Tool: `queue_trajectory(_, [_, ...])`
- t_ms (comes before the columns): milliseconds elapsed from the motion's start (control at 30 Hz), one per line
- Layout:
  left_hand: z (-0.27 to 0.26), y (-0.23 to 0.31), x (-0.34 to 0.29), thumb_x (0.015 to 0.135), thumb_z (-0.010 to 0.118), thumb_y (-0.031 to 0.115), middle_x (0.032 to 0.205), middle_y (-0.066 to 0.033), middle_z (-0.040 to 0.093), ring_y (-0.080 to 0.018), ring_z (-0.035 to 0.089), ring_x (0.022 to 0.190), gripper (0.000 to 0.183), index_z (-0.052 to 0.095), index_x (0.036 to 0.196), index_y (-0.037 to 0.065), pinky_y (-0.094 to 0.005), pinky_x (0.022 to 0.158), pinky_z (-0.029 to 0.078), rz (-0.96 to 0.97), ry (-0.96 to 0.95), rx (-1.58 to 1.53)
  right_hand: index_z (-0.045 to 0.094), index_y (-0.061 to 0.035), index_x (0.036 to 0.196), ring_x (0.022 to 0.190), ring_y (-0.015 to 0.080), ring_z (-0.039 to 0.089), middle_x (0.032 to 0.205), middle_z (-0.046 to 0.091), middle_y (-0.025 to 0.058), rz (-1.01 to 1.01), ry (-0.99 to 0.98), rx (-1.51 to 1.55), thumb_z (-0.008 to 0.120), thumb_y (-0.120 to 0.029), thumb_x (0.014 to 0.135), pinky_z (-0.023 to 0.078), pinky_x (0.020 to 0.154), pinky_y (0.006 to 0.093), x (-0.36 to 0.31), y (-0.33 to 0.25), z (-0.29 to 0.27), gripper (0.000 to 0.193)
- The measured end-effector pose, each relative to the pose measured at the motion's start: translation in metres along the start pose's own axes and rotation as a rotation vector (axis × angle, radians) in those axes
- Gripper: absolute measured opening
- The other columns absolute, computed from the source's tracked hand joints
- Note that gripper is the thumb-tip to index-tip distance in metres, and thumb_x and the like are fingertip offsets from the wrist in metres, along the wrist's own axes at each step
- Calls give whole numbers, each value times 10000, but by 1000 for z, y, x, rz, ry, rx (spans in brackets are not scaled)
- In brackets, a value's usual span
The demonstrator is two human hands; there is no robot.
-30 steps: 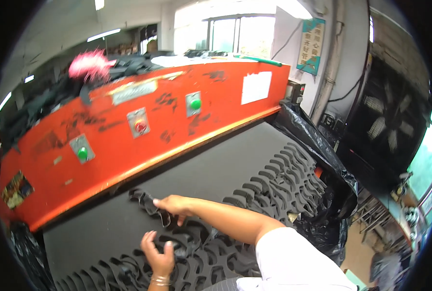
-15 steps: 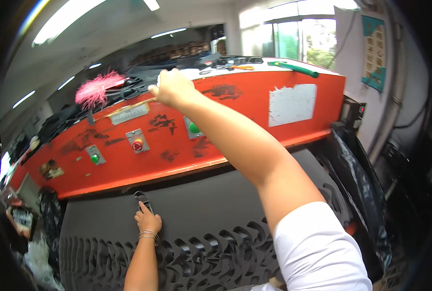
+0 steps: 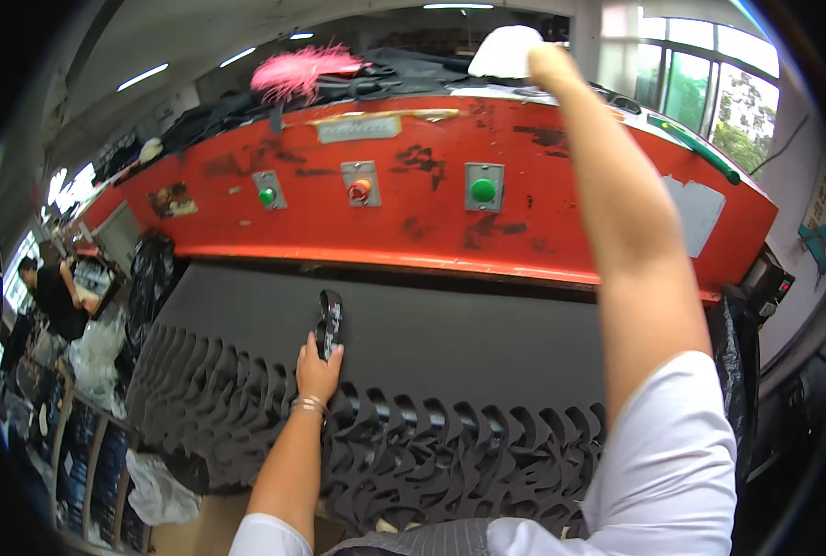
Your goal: Die cutting and sorting foam shoe components in a manufacturing facility.
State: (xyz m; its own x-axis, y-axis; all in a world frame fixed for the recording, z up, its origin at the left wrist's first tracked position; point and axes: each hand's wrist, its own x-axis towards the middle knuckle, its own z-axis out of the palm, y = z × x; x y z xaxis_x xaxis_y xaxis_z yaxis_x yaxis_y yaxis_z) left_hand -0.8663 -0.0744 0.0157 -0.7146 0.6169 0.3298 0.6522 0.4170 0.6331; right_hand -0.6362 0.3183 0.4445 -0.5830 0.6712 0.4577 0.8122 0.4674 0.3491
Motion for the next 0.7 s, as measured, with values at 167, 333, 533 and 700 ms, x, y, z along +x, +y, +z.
queue_trajectory(167, [-41,12,-9,977,488,347,921,-71,620,-195,590,716,329,564,1113,57,-367,696,507,-411,-322,-1578,564,-38,1039,629,92,544,789,595,32,193,159,1659,494,-208,926,375,405,243,-172,33,-2,216])
queue_trajectory(333, [-30,61,-32,986,336,486,1074,-65,592,-187,549,779,527,536,1182,39,-338,722,487,-486,-631,-1959,538,-44,1015,694,125,590,847,584,42,230,-154,1689,666,-173,780,486,499,271,-325,-91,32,297])
queue_trajectory(533, [-36,128,-67,930,509,321,1104,-130,613,-233,612,853,412,520,1214,23,-379,788,514,-248,-616,-1749,602,-51,1024,702,83,581,839,629,12,216,-619,1929,707,-181,838,468,564,240,-389,-213,88,250])
queue_trajectory(700, [-48,107,-64,1002,245,487,1042,-119,601,-162,459,615,613,464,1320,11,-299,586,400,-452,-1046,-1880,608,-46,937,508,72,503,698,598,18,509,-401,1829,671,-254,854,380,418,230,-319,-189,82,233])
